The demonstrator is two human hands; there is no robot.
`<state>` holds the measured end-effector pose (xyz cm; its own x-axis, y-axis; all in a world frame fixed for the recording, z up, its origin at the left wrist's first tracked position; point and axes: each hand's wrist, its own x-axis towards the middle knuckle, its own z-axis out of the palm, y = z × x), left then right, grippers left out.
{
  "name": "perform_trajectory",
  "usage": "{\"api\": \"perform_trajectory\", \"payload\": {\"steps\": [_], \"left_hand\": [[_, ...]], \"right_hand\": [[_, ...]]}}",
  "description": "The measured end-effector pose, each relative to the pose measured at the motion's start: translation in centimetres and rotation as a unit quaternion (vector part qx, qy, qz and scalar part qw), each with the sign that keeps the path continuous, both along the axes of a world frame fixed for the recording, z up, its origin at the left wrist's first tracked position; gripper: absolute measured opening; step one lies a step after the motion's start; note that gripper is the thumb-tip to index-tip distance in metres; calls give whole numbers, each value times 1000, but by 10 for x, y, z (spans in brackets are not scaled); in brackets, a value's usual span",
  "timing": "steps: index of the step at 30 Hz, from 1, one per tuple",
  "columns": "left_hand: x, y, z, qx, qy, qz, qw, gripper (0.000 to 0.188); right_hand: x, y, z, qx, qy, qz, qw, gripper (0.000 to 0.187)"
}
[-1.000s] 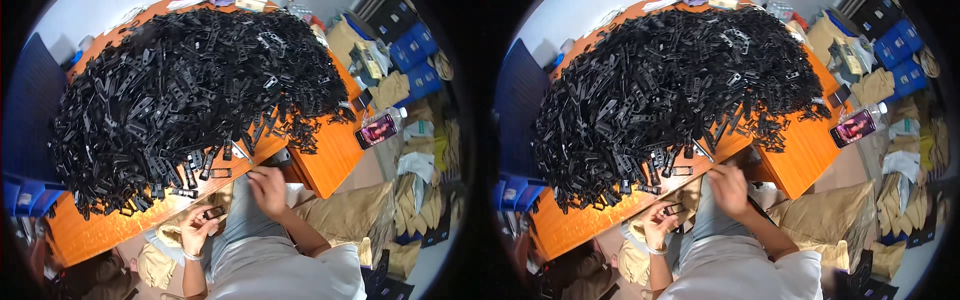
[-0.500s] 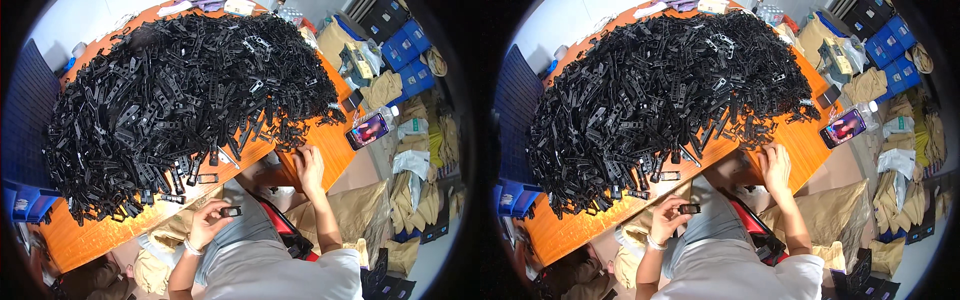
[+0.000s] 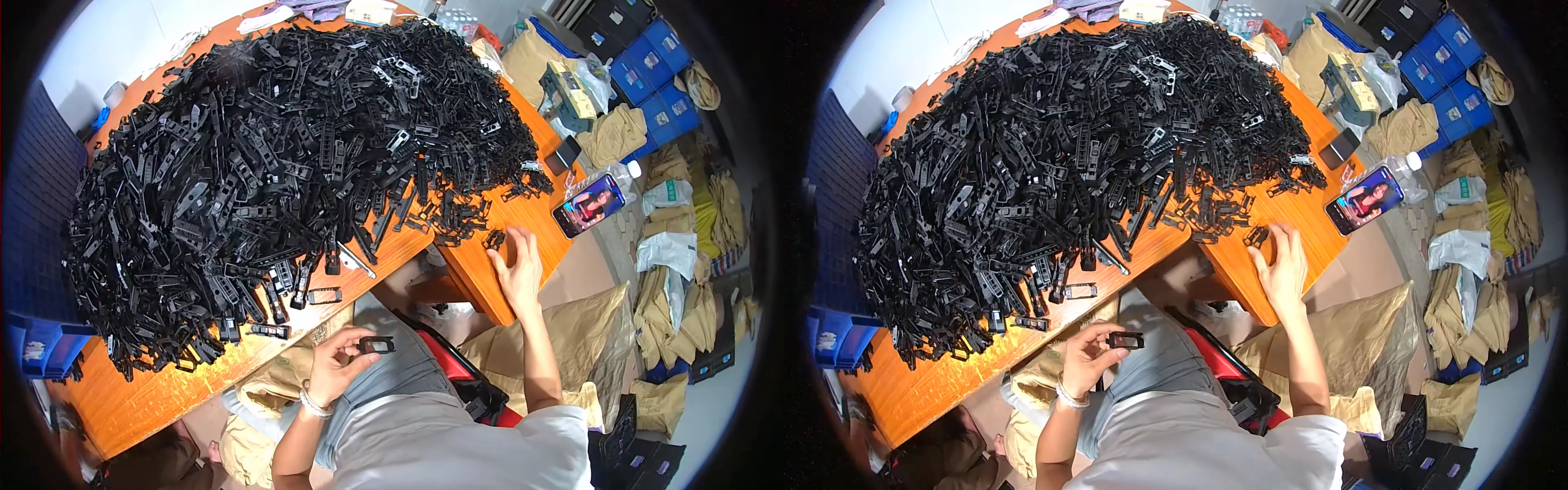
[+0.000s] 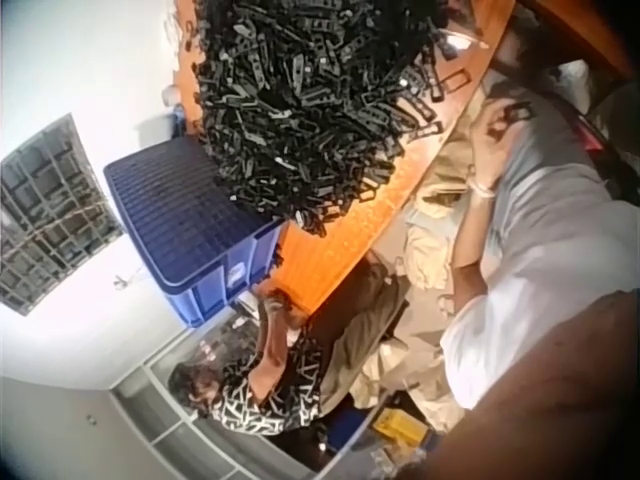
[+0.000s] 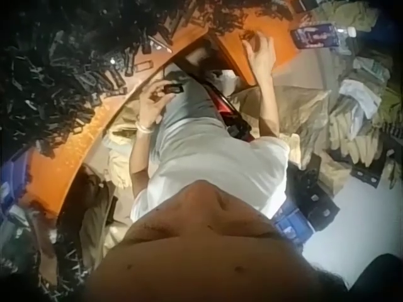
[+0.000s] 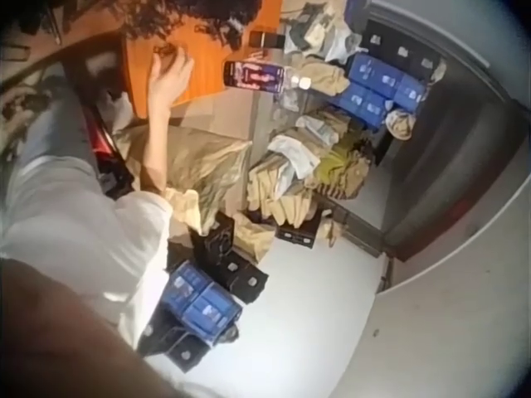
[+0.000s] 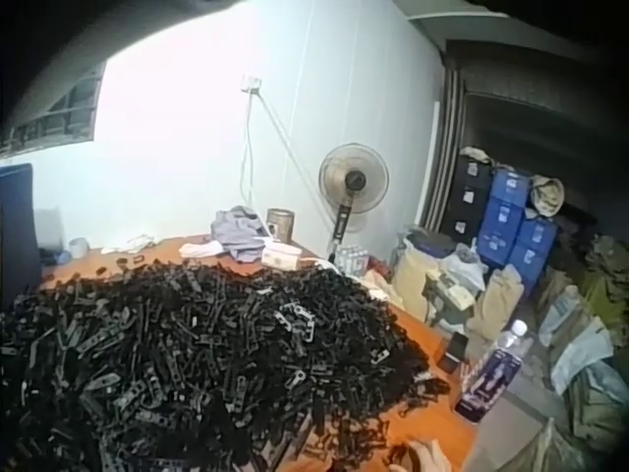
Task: Sort through a large pile of black plastic components on a desk for assembly or packaging.
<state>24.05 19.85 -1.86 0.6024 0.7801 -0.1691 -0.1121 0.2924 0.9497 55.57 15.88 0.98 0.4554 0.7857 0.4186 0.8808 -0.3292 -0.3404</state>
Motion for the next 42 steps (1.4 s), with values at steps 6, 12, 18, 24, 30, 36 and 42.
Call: {"api": "perform_trajectory", "payload": {"steps": [6, 12, 18, 24, 30, 36, 42], "left_hand": [[-2, -1, 0, 0, 11, -11, 1000, 34], [-7, -3, -5, 19, 28, 12, 999, 33], [-5, -1, 6, -29, -43, 41, 998, 33], [6, 3, 18, -32, -72, 55, 995, 34], [4, -1, 24, -11, -79, 92, 993, 37], [-6, -2, 27, 31, -21, 130, 991, 36], [-9, -3, 30, -4, -43, 144, 989, 36]], "right_hand": [[17, 1, -2, -40, 46, 61, 996, 43], [32, -1, -20, 165, 311, 16, 936, 36], [55, -1, -21, 353, 613, -20, 707, 24], [-29, 13, 18, 243, 673, 92, 693, 19], [-136, 23, 29, 7, 573, 299, 763, 11], [-155, 23, 20, 37, 407, 368, 835, 16], [-155, 23, 21, 58, 314, 410, 854, 27]]}}
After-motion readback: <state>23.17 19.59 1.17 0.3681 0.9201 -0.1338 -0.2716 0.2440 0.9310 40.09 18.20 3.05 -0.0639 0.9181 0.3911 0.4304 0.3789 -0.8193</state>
